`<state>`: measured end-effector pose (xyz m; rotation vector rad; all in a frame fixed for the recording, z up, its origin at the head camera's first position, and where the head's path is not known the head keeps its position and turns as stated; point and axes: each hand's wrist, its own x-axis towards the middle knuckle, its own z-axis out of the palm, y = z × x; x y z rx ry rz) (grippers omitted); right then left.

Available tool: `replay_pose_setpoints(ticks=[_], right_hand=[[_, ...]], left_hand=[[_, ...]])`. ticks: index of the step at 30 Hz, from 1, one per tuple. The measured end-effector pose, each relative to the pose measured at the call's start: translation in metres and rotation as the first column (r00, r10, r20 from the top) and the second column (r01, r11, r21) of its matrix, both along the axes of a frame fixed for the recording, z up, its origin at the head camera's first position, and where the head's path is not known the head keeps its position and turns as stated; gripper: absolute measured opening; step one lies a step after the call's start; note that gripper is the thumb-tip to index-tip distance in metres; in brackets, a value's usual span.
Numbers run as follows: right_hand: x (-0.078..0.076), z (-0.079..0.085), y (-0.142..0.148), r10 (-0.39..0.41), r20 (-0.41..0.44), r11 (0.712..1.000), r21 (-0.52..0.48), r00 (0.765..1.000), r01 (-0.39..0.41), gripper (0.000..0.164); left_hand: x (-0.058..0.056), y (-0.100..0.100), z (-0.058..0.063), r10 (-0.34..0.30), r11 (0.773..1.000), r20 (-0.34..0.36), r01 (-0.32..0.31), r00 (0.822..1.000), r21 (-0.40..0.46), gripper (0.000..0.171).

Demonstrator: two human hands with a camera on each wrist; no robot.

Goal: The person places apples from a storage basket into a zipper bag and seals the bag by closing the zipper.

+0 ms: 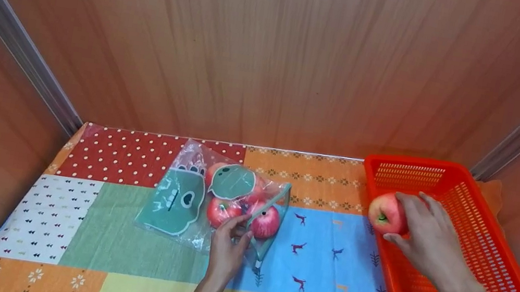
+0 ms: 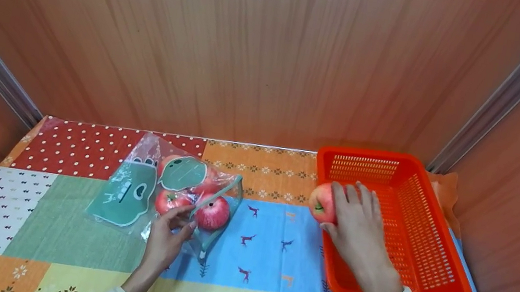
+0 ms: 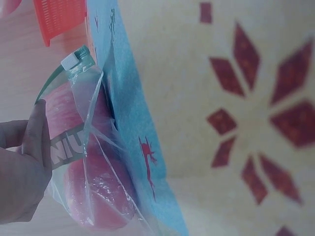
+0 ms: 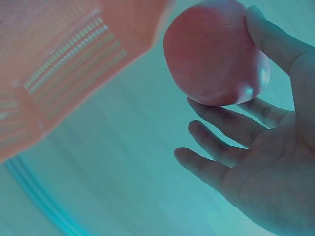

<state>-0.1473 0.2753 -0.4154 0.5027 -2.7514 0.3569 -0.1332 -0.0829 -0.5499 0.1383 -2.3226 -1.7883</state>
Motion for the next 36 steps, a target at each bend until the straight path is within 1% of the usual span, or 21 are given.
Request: replay_pose_setpoints(ticks=[6, 12, 17, 22, 28, 30, 33, 36], right_hand=[[0.002, -0.005, -0.019, 0.033, -0.009, 0.997, 0.065, 0.999, -0.032, 0.088], [0.005, -0.013, -0.039, 0.082, -0.038, 0.986, 0.147, 0.996, -0.076, 0.087], [0.008, -0.017, -0.051, 0.123, -0.068, 0.979, 0.171, 0.990, -0.110, 0.089], [0.009, -0.023, -0.063, 0.165, -0.078, 0.969, 0.197, 0.983, -0.147, 0.090], [0.010, -0.034, -0.080, 0.212, -0.113, 0.960, 0.212, 0.971, -0.185, 0.091], [0.011, -0.038, -0.086, 0.210, -0.095, 0.957, 0.223, 0.973, -0.184, 0.092], [0.013, -0.043, -0.095, 0.195, -0.025, 0.954, 0.235, 0.980, -0.184, 0.093], [0.013, -0.049, -0.102, 0.198, 0.024, 0.953, 0.227, 0.980, -0.199, 0.092]], left_hand=[[-0.001, -0.001, 0.001, -0.015, 1.000, -0.014, 0.015, 1.000, 0.008, 0.037], [-0.001, -0.001, 0.000, -0.014, 1.000, -0.015, 0.014, 1.000, 0.019, 0.037], [-0.001, -0.001, 0.000, 0.000, 1.000, -0.006, 0.000, 1.000, 0.006, 0.038], [-0.001, -0.001, 0.000, 0.012, 1.000, -0.003, -0.012, 1.000, 0.003, 0.039], [-0.001, -0.001, 0.000, 0.004, 1.000, 0.009, -0.004, 1.000, 0.001, 0.039], [-0.001, -0.002, 0.000, 0.004, 1.000, 0.008, -0.004, 1.000, -0.001, 0.039], [0.000, -0.001, 0.000, 0.005, 1.000, 0.006, -0.005, 1.000, -0.001, 0.038], [0.000, -0.001, 0.001, 0.006, 1.000, 0.010, -0.006, 1.000, 0.002, 0.038]])
